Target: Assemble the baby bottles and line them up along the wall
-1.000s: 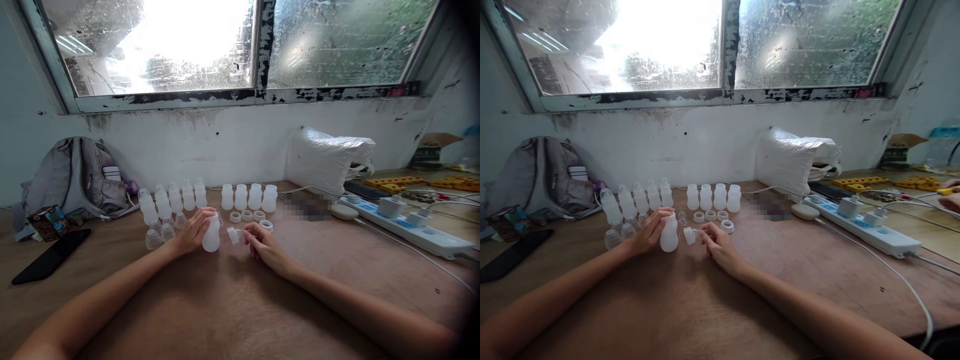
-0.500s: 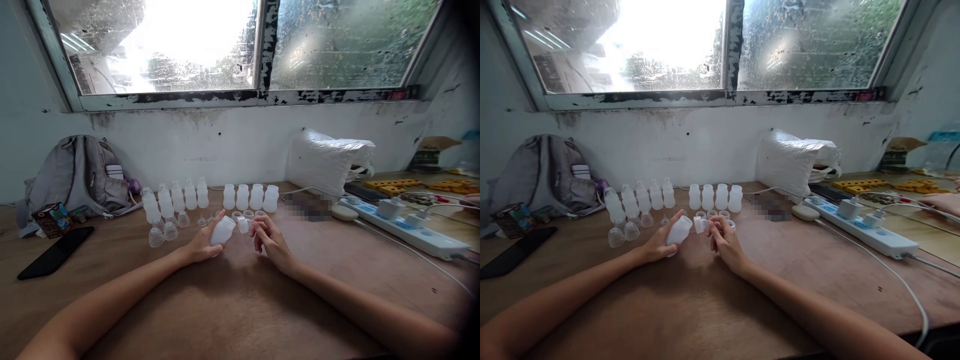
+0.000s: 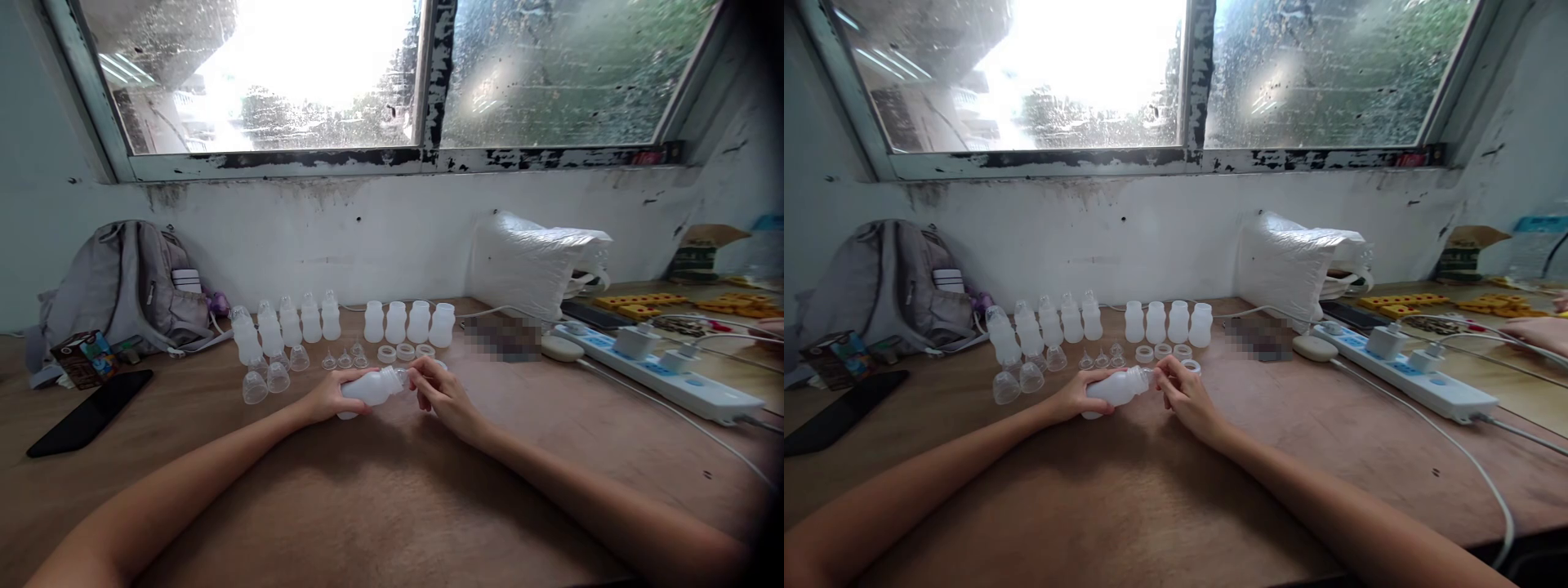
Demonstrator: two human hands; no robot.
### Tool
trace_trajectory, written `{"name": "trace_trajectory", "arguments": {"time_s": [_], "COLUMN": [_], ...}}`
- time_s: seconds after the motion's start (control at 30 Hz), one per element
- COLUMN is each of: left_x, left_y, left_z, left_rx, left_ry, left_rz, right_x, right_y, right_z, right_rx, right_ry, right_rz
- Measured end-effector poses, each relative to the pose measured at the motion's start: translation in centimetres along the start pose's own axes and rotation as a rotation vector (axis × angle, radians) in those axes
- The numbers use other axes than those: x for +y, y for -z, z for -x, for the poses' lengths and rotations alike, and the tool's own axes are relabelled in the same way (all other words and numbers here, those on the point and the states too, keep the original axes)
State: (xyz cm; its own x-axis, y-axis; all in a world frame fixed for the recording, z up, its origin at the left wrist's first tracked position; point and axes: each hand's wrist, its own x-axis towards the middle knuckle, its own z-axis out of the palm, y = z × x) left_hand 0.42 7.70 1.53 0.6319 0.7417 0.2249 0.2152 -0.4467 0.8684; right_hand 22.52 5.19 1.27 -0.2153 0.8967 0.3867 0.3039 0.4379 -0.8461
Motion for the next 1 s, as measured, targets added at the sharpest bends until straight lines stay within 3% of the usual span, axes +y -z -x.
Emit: {"name": "trace_trajectory", "arguments": {"time_s": [0.17,0.57,0.77,1.0], "left_x": [0.0,0.0,0.0,-0.6], "left_y": [0.1,0.1,0.1,0.1], "left_z": [-0.1,0.0,0.1,0.1], "left_rx": [-0.05,-0.072,-0.047,-0.022], "left_ry": [0.027,0.009,-0.026,0.03], "left_rz": [0.043,0.016,-0.014,-0.108], "right_x": [-0.1,-0.6,0.2,0.1], "right_y": [0.3,0.4,-0.1,-0.6], "right_z": [-0.1,0.1,0.1,0.5], "right_rx": [-0.031,-0.1,-0.146,-0.198], "right_ry": [0.02,0.01,-0.07,-0.031], "right_rz": [0.099,0.048,-0.138,-0.291]}}
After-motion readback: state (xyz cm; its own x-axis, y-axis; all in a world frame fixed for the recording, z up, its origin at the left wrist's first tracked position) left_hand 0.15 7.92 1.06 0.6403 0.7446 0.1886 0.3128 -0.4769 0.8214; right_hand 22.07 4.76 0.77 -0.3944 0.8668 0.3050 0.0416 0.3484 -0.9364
